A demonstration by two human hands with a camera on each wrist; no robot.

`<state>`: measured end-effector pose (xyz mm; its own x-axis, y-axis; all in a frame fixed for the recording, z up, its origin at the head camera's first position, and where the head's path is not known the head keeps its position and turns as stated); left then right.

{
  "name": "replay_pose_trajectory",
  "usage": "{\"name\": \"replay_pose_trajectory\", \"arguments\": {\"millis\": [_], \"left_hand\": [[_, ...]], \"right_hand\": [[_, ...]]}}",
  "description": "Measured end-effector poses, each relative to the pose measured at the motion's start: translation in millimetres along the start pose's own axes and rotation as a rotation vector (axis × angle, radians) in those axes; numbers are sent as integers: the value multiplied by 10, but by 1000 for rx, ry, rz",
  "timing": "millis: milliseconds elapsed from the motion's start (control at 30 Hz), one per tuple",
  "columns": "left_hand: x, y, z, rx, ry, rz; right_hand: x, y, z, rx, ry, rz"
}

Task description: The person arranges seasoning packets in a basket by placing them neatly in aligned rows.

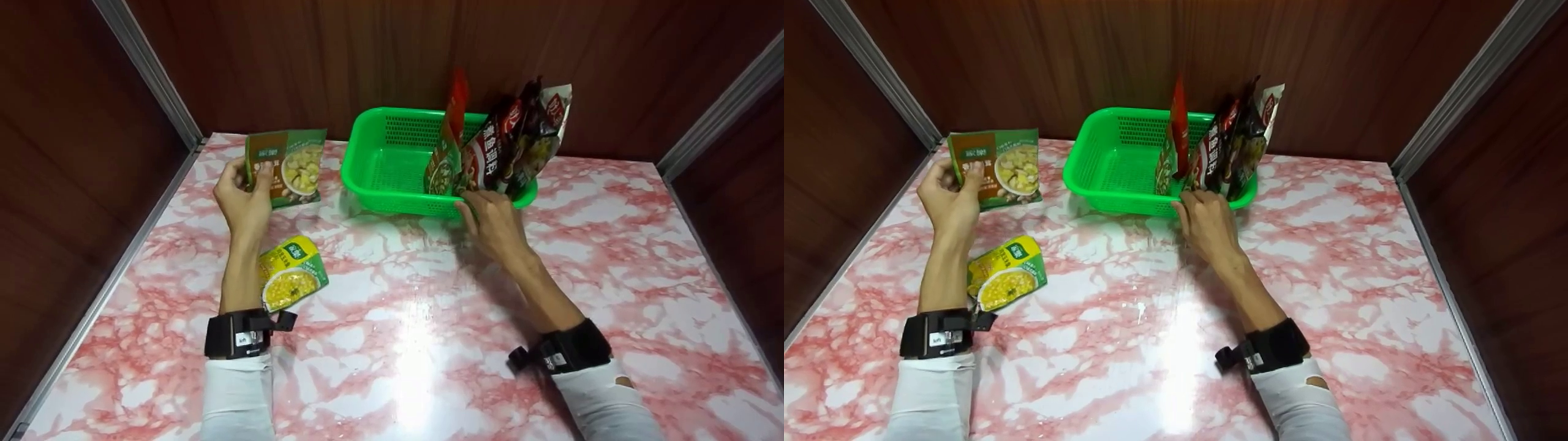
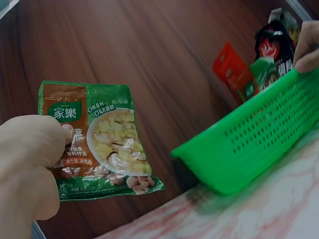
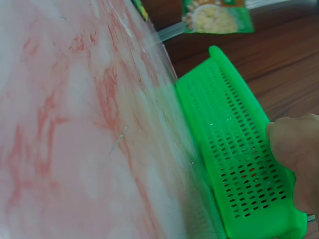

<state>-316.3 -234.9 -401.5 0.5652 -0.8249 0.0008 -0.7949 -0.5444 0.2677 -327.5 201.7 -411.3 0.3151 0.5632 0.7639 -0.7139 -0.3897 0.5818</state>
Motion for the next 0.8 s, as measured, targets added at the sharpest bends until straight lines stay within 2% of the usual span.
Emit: {"name": "replay_pose_trajectory", "arguments": {"millis": [167, 433, 633, 800], "left_hand": [[-152, -101, -234, -21, -87, 42], [-504, -381, -594, -93, -205, 188], [-748, -626, -757, -108, -249, 293], [-920, -798, -822, -125, -256, 374]], "right_hand": [[2, -3, 2, 2, 4, 2], [8, 9, 2, 3, 13, -1], [-2, 10, -12, -5, 13, 7], [3, 3, -5, 1, 13, 0]]}}
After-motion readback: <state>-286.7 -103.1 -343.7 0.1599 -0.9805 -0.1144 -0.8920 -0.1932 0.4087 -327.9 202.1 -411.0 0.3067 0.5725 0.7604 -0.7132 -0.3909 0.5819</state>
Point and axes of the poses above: each hand's wrist, its own y-axis towards the middle knuckle, its own x-axis out of the back of the hand, z = x × y, the point moved 7 cm from there along y, towards the middle knuckle, and after that the axes turned 2 degrees about x, right-handed, at the moved point
